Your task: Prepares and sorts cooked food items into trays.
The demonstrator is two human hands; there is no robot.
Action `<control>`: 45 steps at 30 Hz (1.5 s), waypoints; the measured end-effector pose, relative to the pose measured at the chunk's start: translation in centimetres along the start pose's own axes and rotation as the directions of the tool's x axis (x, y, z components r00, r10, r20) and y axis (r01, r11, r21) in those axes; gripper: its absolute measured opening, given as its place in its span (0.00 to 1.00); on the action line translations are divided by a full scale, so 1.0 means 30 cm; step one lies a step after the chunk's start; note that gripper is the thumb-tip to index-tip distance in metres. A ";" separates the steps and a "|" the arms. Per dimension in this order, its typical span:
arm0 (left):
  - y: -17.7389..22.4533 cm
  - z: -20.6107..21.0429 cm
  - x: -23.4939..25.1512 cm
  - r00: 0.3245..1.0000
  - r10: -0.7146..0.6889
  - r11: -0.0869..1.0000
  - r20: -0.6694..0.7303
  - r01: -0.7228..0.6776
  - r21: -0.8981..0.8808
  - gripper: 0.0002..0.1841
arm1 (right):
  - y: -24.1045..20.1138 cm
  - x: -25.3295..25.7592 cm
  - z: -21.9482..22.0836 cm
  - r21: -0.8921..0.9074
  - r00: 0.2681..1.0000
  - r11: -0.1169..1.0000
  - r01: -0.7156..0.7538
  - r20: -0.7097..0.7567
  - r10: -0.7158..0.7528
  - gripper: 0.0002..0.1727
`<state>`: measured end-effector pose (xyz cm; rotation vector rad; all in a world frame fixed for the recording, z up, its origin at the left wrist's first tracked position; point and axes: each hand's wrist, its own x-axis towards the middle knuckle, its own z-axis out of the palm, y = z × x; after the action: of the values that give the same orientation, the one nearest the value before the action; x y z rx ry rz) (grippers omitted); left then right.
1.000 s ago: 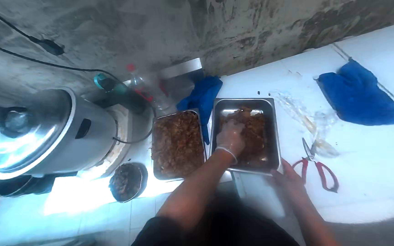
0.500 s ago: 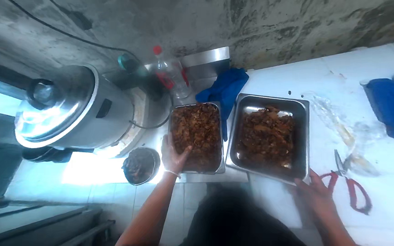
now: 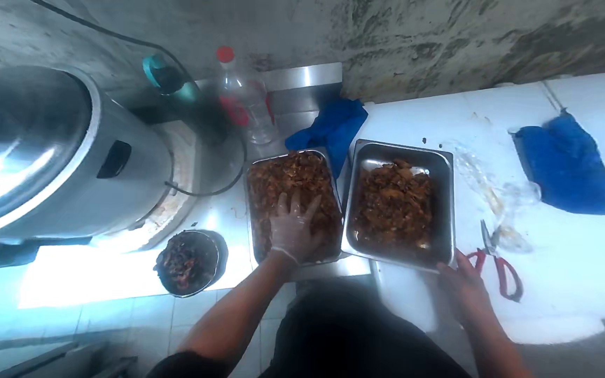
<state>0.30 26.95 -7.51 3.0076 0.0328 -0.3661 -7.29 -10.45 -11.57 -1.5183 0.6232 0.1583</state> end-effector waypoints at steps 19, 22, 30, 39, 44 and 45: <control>-0.047 -0.330 0.028 0.925 -0.105 0.838 -0.366 -0.116 -0.533 0.22 | 0.003 0.009 -0.013 0.062 0.999 0.998 -0.002 0.050 -0.001 0.31; 0.107 -0.340 0.053 0.878 0.005 0.724 -0.478 -0.333 -0.604 0.23 | 0.008 0.008 -0.022 0.073 0.999 0.997 -0.006 0.054 0.002 0.31; 0.547 -0.226 0.136 0.959 0.252 0.882 -0.130 -0.282 -0.377 0.30 | 0.024 0.019 -0.030 0.092 0.994 0.996 0.017 0.107 -0.027 0.33; 0.644 -0.128 0.288 0.981 0.179 0.963 0.071 -0.160 -0.217 0.28 | 0.031 0.029 -0.042 0.146 0.984 0.989 -0.004 0.177 -0.022 0.33; 0.640 -0.341 0.259 0.968 0.250 0.931 -0.022 -0.246 -0.270 0.28 | 0.030 0.033 -0.042 0.140 0.979 0.990 0.020 0.197 -0.048 0.33; 0.642 -0.357 0.255 0.962 0.272 0.925 0.007 -0.260 -0.278 0.30 | 0.033 0.034 -0.041 0.150 0.981 0.988 0.024 0.189 -0.052 0.33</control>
<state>10.96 9.10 3.07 2.6792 -0.3013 -0.3665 -7.26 -11.82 -12.84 -1.3524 0.4411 0.2226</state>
